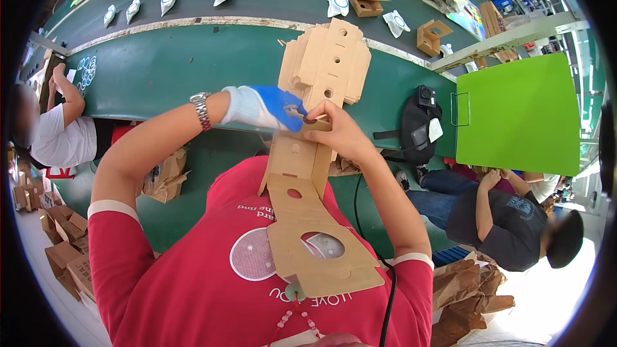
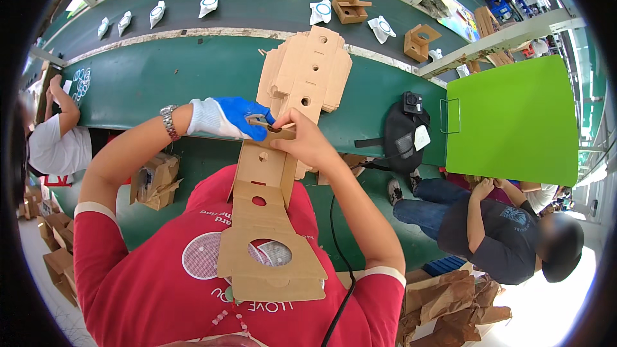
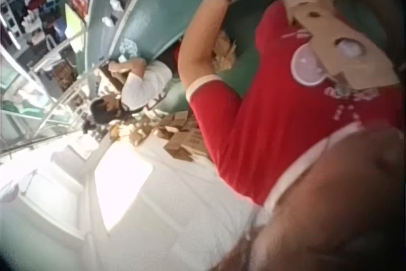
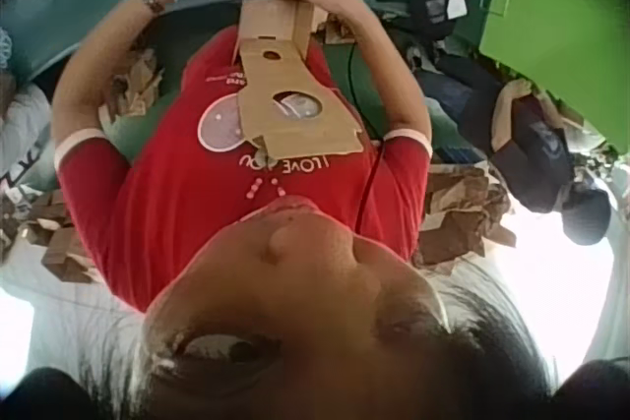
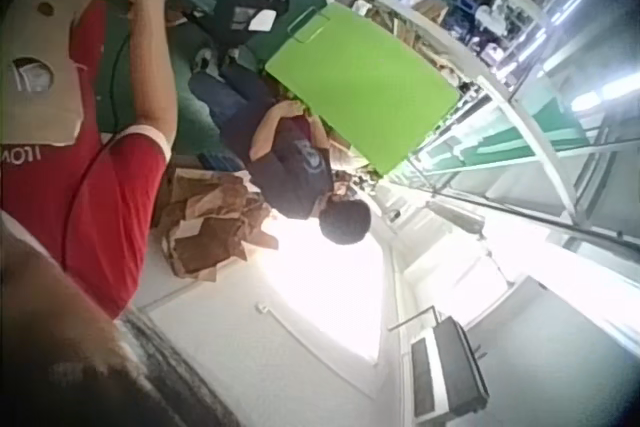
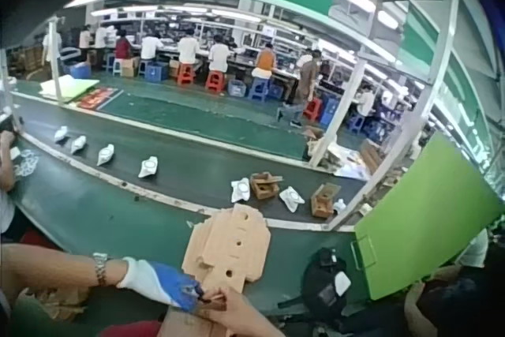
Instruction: Folding and assembling cardboard components into complex structural shapes at a factory workbench.
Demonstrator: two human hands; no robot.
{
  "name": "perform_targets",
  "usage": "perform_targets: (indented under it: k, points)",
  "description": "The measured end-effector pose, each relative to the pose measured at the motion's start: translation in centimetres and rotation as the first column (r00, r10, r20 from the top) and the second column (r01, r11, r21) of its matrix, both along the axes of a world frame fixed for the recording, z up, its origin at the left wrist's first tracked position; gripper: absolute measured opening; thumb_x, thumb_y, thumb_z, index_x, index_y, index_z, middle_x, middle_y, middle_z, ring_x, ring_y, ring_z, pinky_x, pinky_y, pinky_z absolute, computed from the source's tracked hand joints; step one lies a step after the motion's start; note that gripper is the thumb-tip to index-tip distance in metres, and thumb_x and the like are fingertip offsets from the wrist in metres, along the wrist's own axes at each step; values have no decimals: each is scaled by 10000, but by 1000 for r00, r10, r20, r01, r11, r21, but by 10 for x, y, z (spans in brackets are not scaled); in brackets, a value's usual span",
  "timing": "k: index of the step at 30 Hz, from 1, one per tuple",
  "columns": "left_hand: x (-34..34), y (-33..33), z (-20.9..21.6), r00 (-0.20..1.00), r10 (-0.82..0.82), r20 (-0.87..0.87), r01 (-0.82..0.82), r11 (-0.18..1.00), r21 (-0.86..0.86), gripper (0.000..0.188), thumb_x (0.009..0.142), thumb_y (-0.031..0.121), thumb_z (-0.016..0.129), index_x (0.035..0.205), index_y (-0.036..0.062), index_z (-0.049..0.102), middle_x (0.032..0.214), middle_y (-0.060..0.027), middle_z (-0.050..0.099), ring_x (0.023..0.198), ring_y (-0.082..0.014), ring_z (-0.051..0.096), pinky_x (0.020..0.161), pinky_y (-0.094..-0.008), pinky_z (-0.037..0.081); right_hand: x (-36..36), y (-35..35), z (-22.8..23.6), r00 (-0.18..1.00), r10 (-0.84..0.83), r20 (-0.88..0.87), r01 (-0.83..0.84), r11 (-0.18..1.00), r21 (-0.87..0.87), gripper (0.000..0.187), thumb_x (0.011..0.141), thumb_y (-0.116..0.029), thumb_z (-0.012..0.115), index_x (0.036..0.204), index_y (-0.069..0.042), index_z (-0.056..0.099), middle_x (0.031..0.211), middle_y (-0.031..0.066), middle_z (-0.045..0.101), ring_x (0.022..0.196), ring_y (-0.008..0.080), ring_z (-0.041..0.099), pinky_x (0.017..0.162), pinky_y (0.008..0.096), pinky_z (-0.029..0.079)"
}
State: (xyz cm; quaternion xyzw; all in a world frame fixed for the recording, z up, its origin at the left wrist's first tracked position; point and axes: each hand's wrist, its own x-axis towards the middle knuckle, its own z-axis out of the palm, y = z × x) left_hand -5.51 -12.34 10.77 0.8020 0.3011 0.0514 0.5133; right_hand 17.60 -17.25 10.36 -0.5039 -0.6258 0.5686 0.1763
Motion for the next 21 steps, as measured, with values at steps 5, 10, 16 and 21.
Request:
perform_targets:
  k: [5, 10, 16, 21]
  points:
    - [30, -3, 16, 871, 89, -483, 26, 974, 225, 649, 826, 424, 648, 1339, 52, 509, 948, -201, 698, 865, -374, 680, 754, -409, 543, -21, -1, 6, 967, -15, 254, -67, 949, 310, 291, 774, 13, 634, 965, -17, 415, 951, 238, 616, 918, 431, 624, 789, 445, 509]
    - [44, -7, 10, 876, 11, -482, 298, 775, 558, 326, 814, 243, 612, 1048, 25, 674, 873, -199, 695, 797, -367, 689, 670, -435, 549, -20, 4, 14, 971, -33, 235, -49, 942, 332, 310, 767, -32, 643, 1021, 16, 473, 960, 255, 634, 914, 448, 640, 787, 475, 517]
    - [5, 53, 24, 941, 113, 318, -38, 972, -233, 350, 942, 237, 577, 1235, 49, 616, 1287, -144, 614, 1063, -224, 642, 871, -380, 525, 27, 41, 11, 817, -2, 576, -167, 956, 240, 280, 813, -185, 601, 883, 85, 632, 765, 245, 671, 665, 322, 672, 634, 403, 519]
    - [-9, 13, -31, 632, 457, 626, -199, 876, -439, 763, 912, 261, 688, 1536, 116, 274, 1511, -83, 404, 1354, -192, 420, 1138, -380, 334, 49, 27, -29, 833, -550, -52, 547, 835, -59, 261, 836, -168, 602, 820, 91, 631, 756, 116, 663, 616, 212, 651, 515, 348, 516]
